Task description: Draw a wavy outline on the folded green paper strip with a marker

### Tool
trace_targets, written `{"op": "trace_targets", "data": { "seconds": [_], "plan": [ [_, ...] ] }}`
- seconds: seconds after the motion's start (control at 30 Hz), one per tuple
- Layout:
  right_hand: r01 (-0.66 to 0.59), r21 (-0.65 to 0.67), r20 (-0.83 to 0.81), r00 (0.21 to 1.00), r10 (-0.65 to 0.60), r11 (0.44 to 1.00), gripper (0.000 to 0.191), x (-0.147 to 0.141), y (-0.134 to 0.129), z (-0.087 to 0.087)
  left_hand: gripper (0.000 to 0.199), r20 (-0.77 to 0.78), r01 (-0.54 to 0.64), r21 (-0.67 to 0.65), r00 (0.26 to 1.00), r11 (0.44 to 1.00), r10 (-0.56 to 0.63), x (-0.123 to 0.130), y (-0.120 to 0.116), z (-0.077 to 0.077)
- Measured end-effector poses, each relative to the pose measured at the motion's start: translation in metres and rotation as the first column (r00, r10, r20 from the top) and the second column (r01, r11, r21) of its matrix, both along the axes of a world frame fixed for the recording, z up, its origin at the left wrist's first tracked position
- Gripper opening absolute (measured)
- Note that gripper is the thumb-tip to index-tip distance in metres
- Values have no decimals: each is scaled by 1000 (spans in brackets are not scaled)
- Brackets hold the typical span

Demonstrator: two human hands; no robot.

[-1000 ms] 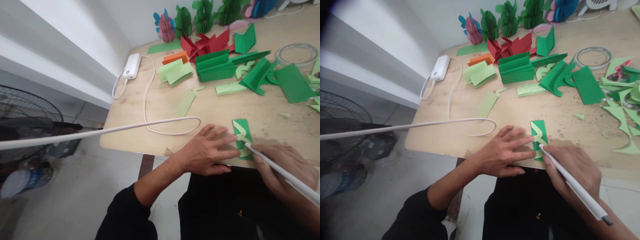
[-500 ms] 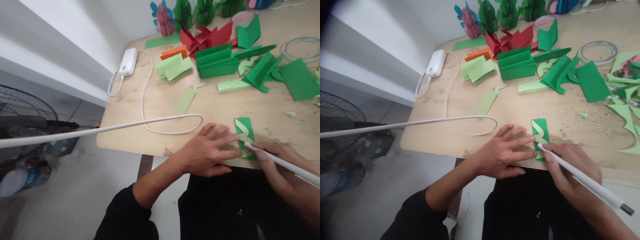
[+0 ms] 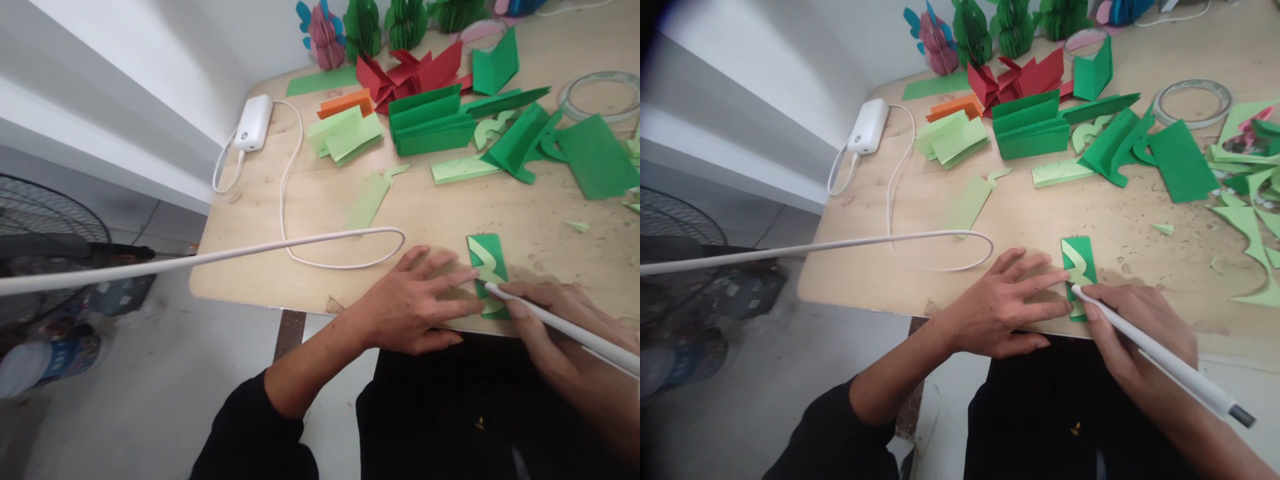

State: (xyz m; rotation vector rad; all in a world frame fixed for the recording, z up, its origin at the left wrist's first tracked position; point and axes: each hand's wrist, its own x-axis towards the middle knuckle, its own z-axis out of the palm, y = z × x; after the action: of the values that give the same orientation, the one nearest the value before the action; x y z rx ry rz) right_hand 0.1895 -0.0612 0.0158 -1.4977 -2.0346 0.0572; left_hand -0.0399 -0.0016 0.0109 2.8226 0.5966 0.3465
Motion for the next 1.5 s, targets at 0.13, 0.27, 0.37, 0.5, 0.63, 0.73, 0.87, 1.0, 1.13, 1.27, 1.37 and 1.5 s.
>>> {"op": "trace_targets", "data": {
  "seconds": [0.13, 0.27, 0.37, 0.5, 0.63, 0.73, 0.87, 1.0, 1.13, 1.27, 1.37, 1.5],
  "plan": [
    [-9, 0, -19, 1000, 9, 1000, 19, 0, -1, 0, 46, -4, 0, -4, 1000, 1000, 0, 0, 0, 0],
    [-8, 6, -17, 1000, 8, 1000, 17, 0, 0, 1, 45, 1, -2, -8, 1000, 1000, 2, 0, 0, 0],
    [1, 3, -12, 1000, -1, 1000, 15, 1, 0, 2, 45, -2, -5, -13, 1000, 1000, 5, 1, 0, 0],
    [16, 13, 7, 1000, -16, 1000, 14, 3, -2, 3, 45, -8, -3, -12, 1000, 1000, 3, 0, 0, 0],
    [31, 30, 26, 999, -31, 999, 12, 3, -3, 4, 45, 3, 1, -4, 1000, 1000, -1, 0, 0, 0],
    [25, 38, 13, 1000, -26, 999, 14, 3, -4, 4, 45, 12, -4, 1, 1000, 1000, 4, 0, 0, 0],
    [17, 57, 21, 1000, -18, 998, 16, 3, -5, 4, 45, 16, -6, 1, 1000, 1000, 6, 1, 0, -1],
    [12, 77, 59, 998, -16, 997, 17, 3, -7, 5, 45, 15, -4, -8, 1000, 1000, 4, 1, 0, -1],
    [-21, 90, 61, 998, 15, 996, 17, 3, -7, 7, 45, 14, -8, -10, 1000, 1000, 8, 1, 0, -1],
    [-17, 92, 79, 997, 10, 996, 14, 2, -8, 9, 45, 9, -8, -11, 1000, 1000, 8, 1, 0, -1],
    [-17, 90, 77, 997, 10, 996, 12, 2, -9, 10, 45, 6, -5, -13, 1000, 1000, 5, 1, 0, 0],
    [-20, 88, 97, 995, 12, 996, 12, 2, -10, 12, 44, 14, -5, -14, 1000, 1000, 5, 1, 0, 0]
  ]
}}
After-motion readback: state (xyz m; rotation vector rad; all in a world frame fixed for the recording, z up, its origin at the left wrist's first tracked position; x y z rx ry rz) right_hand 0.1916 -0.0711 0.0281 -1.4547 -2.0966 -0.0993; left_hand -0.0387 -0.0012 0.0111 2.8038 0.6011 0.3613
